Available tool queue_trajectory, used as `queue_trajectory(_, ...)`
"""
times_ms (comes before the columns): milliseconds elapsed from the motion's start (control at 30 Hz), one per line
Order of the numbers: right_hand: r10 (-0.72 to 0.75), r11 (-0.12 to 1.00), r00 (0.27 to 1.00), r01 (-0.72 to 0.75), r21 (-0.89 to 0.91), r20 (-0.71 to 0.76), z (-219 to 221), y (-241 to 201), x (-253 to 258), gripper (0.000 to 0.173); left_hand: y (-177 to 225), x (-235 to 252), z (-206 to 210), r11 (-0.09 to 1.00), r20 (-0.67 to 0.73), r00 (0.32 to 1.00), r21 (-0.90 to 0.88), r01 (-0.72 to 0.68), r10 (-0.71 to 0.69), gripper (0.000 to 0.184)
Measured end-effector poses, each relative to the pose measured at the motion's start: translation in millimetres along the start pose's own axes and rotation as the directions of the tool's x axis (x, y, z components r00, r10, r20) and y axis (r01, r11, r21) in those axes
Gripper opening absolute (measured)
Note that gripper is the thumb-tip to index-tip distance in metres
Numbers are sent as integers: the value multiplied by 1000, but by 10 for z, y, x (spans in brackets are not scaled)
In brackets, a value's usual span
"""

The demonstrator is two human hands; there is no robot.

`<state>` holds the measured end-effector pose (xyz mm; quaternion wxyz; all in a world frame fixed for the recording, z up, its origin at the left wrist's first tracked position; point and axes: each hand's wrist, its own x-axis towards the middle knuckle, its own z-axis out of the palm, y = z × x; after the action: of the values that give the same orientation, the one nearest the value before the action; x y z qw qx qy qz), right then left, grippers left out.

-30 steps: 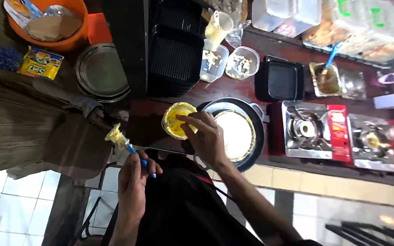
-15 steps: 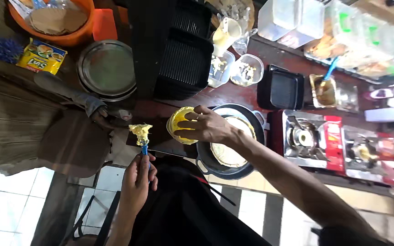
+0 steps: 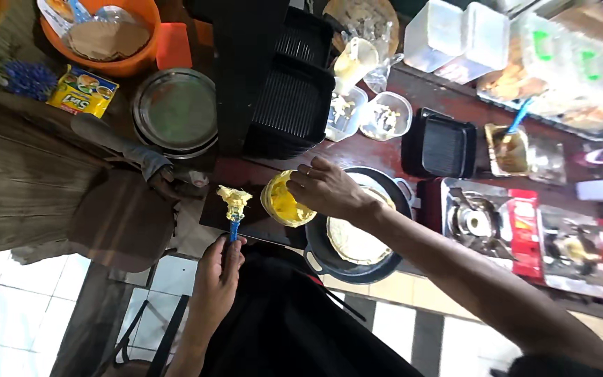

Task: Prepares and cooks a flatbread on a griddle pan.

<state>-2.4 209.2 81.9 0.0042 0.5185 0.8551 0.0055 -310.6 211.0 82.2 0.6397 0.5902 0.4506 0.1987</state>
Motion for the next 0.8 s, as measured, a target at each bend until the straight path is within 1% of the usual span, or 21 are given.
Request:
queue_trajectory(67,51,997,992,-43,-71,117,-58,-195,71,15,12,18,23,999,6,1000,45,-11,11,28)
queue_trajectory(133,112,985,967,-78,-152,228,-114,-357,118,18,58,39,55,997,3,1000,76,-27,27,27)
queue_trajectory(200,182,975,951,-142,-170,250,-134,-414,85,18,128,52,88,994,-5,999,104,-38,39,27)
queue_trajectory(267,279,960,941,-267,-84,190,-184,-388,-50,13,216,71,132,993,-3,999,113,-47,48,28)
queue_trajectory(333,436,896,896,-441,55,81,-336,-359,-239,14,322,127,162,995,-7,999,90,-39,40,28)
queue_trajectory(367,528,839,848,-528,132,35,-425,-373,-358,17,368,148,180,997,-9,1000,76,-27,28,29)
queue_trajectory(400,615,778,787,-597,194,-43,-482,-392,-502,19,409,174,208,998,-7,1000,69,-15,15,29)
queue_trajectory(433,691,717,715,-660,224,-103,-533,-424,-657,22,450,202,245,998,0,1000,70,-4,4,30)
queue_trajectory(467,734,677,663,-702,220,-146,-582,-468,-817,24,488,229,290,997,14,1000,74,6,-7,30)
queue_trajectory(533,755,653,607,-732,194,-249,-669,-593,-1103,23,556,286,411,997,45,999,79,14,-17,30)
queue_trajectory(600,774,625,536,-732,271,-337,-725,-773,-1294,21,621,325,553,996,95,995,86,-1,-7,30)
queue_trajectory(667,791,600,468,-717,354,-393,-723,-941,-1405,21,699,359,730,995,166,986,95,-34,18,30)
queue_trajectory(733,812,568,411,-719,401,-415,-664,-1055,-1490,20,763,383,935,992,254,967,105,-66,38,31)
queue_trajectory(800,840,521,359,-743,420,-408,-581,-1105,-1612,20,789,414,1144,982,325,943,140,-127,76,31)
